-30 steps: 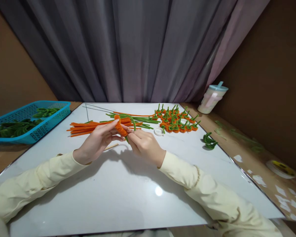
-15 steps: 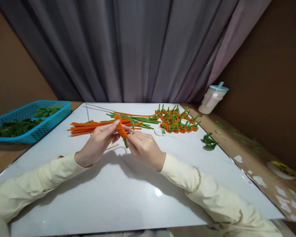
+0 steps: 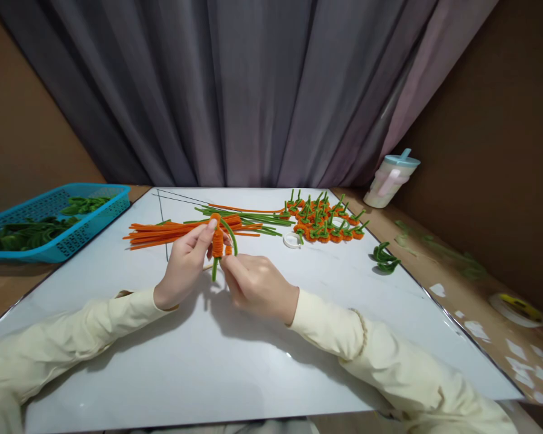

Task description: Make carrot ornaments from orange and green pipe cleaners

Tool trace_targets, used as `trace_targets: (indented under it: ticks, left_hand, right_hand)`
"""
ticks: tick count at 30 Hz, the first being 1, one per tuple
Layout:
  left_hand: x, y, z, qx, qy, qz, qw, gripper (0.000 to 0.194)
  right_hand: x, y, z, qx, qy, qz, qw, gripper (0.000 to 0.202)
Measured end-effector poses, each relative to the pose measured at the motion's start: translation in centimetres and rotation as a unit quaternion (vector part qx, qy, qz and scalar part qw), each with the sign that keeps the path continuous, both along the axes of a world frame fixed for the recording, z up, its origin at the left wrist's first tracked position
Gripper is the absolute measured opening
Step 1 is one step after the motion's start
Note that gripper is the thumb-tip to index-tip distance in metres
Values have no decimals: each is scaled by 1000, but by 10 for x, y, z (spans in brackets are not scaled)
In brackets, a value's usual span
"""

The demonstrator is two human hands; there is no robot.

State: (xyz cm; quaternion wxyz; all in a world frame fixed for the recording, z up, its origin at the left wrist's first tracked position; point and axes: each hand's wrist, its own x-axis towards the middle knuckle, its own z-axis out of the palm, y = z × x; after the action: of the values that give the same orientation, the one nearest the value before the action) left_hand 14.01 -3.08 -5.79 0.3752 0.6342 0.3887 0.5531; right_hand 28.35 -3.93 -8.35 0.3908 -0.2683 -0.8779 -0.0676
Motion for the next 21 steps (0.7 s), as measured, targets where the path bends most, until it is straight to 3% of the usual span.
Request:
trace_targets:
  ticks: [10,13,18,21]
  left_hand:
    - [2,-2,-7,-43,-7,-55,998,25]
    - [0,2,-5,-46,15,-52,997,25]
    - [-12,8,-10,57,156,-26,986,22]
    - [-21,11,-22,219,273,-7,937,17]
  right_hand:
    - [-8,-5,4,-148,65,6,987,10]
    - [-5,-4,-3,-143,79,14,986,11]
    - [11,-6,-11,-58,122,-11,991,15]
    - [18,-10,-11,-107,132,-33,985,11]
